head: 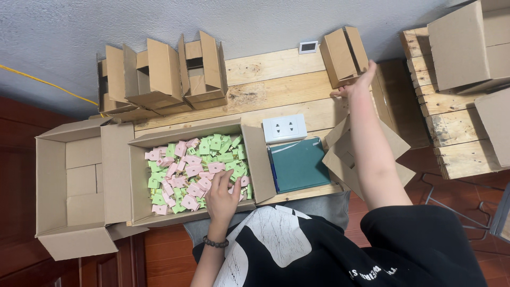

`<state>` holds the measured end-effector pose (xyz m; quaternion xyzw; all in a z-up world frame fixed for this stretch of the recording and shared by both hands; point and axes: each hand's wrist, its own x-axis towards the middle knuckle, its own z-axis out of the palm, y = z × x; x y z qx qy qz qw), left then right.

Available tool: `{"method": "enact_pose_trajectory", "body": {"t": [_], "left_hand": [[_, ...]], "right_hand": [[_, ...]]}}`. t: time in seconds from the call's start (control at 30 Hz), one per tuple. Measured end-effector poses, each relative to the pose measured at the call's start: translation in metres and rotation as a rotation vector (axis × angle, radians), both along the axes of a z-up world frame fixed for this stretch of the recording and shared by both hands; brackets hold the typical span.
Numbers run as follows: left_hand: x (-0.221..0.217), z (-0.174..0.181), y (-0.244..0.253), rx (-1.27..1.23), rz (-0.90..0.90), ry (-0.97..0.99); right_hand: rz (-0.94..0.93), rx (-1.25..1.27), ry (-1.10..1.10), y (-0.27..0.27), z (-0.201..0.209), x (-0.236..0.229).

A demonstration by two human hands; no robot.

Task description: The person picks small green and pink electrical components from a large cardboard box, rotates them in hand, and places them into a smaller cardboard box. The process is repeated multiple times throughout the clip.

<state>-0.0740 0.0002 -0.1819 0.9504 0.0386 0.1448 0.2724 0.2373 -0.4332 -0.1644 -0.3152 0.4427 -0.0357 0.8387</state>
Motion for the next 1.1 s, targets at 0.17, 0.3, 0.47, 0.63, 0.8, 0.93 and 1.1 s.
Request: {"method": "enact_pose_trajectory", "body": {"t": [0.17, 0.3, 0.47, 0.63, 0.8, 0.93, 1.1], "left_hand": [[-0.001, 0.0, 0.0, 0.01, 0.004, 0.014], [-0.001, 0.002, -0.002, 0.019, 0.021, 0.025], [-0.002, 0.002, -0.001, 0.017, 0.023, 0.05], [-0.002, 0.0, -0.001, 0.026, 0.007, 0.032], [0.001, 0.0, 0.004, 0.026, -0.108, -0.085], [0.001, 0.003, 0.004, 0.029, -0.126, -0.101], [0.001, -0.002, 0.004, 0.039, -0.129, -0.107]], "right_hand": [[-0.039, -0.203, 0.191, -0.021, -0.068, 0.05], [-0.154, -0.383, 0.281, 0.007, -0.033, 0.038], [-0.293, -0.312, 0.24, -0.008, -0.077, 0.052], [-0.308, -0.217, 0.208, -0.035, -0.113, 0.086], [-0.137, -0.143, 0.182, -0.039, -0.059, 0.073], [-0.153, -0.293, 0.141, -0.053, -0.016, 0.034], [0.2, -1.784, -0.316, -0.089, 0.018, -0.017]]}}
